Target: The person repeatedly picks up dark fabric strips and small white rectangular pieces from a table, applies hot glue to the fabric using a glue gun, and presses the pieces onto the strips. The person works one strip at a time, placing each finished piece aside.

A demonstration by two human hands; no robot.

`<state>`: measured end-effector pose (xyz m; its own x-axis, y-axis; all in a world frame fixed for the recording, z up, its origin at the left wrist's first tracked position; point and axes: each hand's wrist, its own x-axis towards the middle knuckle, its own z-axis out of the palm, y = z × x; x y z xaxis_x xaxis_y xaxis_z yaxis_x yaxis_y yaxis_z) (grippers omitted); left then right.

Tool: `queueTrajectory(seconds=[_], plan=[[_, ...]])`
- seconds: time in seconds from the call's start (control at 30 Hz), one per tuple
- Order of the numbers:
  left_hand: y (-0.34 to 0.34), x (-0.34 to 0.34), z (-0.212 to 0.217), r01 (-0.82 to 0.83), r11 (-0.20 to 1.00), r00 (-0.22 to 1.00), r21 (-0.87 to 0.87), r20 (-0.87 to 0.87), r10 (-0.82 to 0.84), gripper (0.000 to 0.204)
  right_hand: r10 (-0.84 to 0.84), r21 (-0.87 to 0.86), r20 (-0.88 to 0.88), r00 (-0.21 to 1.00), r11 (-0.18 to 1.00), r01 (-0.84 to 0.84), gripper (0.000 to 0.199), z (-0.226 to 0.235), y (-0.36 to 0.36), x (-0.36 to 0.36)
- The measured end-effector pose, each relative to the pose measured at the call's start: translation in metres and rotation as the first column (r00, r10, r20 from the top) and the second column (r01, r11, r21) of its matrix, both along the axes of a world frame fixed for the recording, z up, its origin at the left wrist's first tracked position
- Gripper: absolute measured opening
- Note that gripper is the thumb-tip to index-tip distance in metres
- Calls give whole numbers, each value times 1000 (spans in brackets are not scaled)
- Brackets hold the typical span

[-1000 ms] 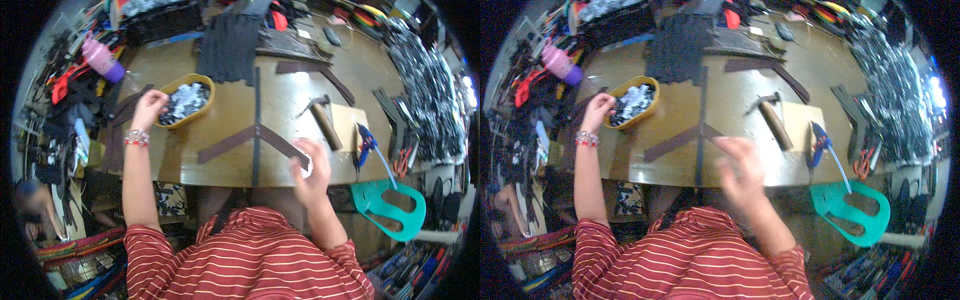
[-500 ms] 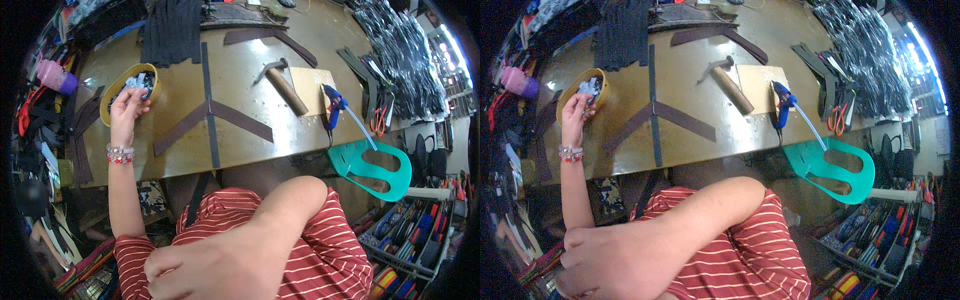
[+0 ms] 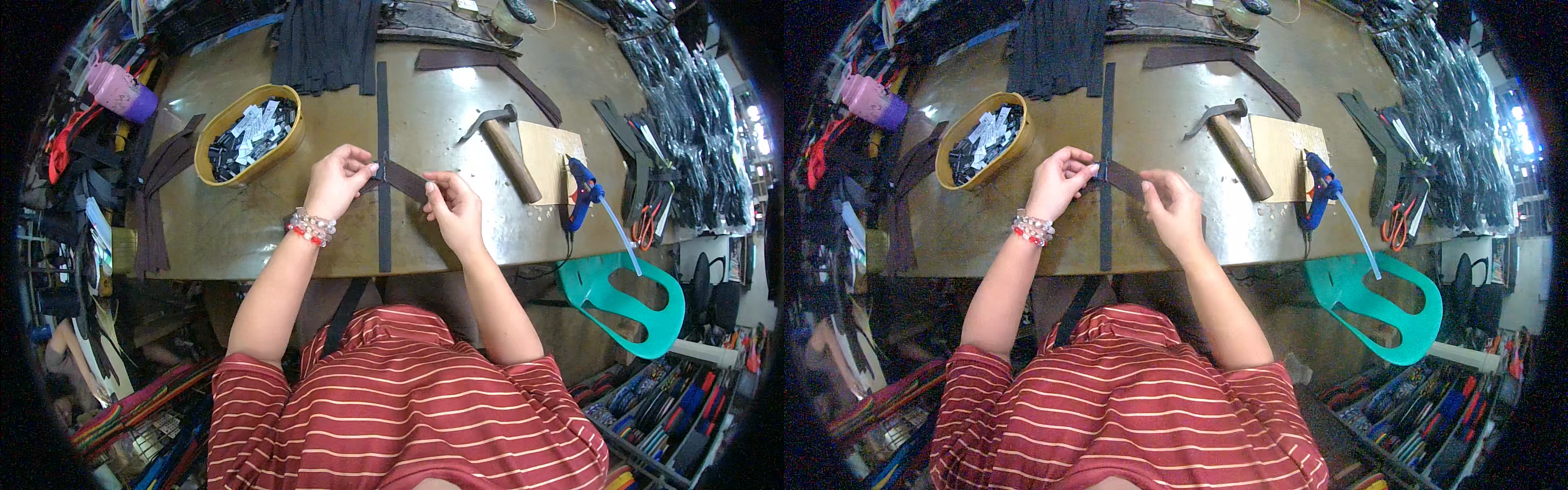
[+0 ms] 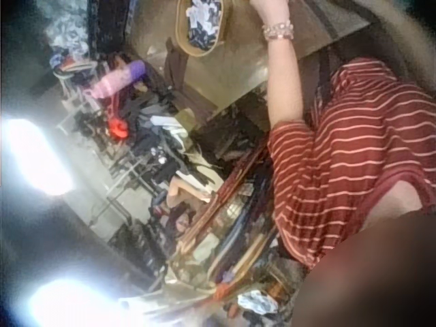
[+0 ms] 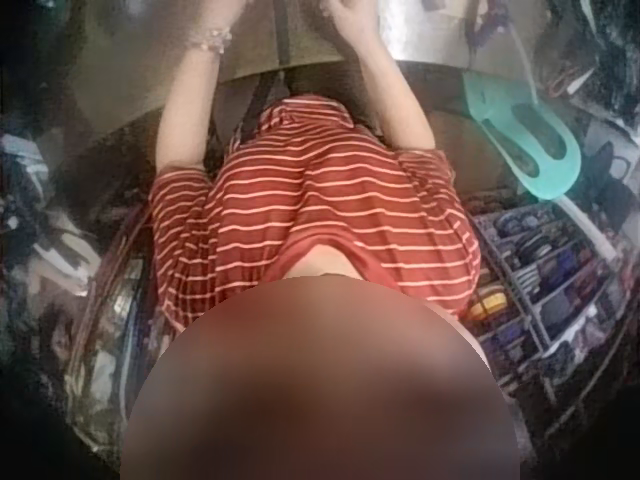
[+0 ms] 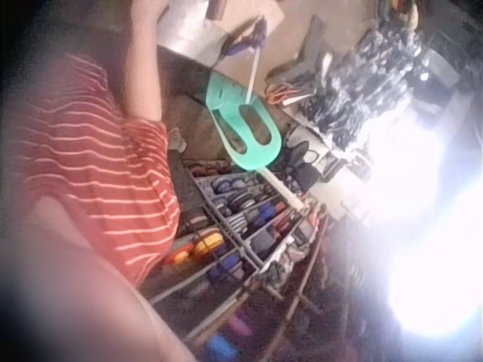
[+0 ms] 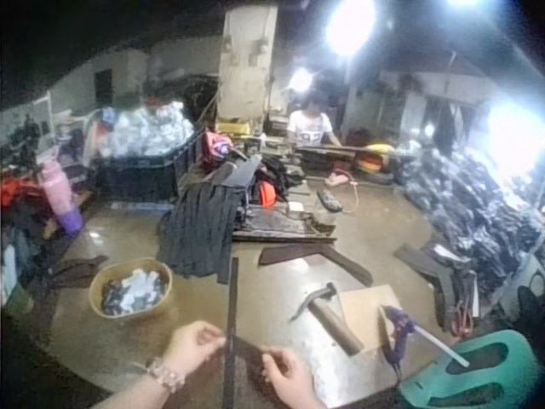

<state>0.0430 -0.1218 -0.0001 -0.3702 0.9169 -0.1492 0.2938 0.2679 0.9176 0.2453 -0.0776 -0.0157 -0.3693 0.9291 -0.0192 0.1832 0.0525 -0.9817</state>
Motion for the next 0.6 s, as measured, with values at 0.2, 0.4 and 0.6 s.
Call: queueTrajectory(seconds=[0.2, 0.4, 0.6], plan=[[-1, 11, -4, -74, 994, 973, 75, -212, 89, 29, 12, 195, 138, 990, 980, -39, 14, -2, 0, -2], [-2, 14, 7, 25, 999, 916, 47, -400, -4, 36, 26, 286, 174, 984, 955, -76, 15, -6, 1, -2], [-67, 22, 22, 767, 630, 515, 125, -706, -487, 28, 297, 214, 234, 926, 913, -347, 24, 22, 8, 3]])
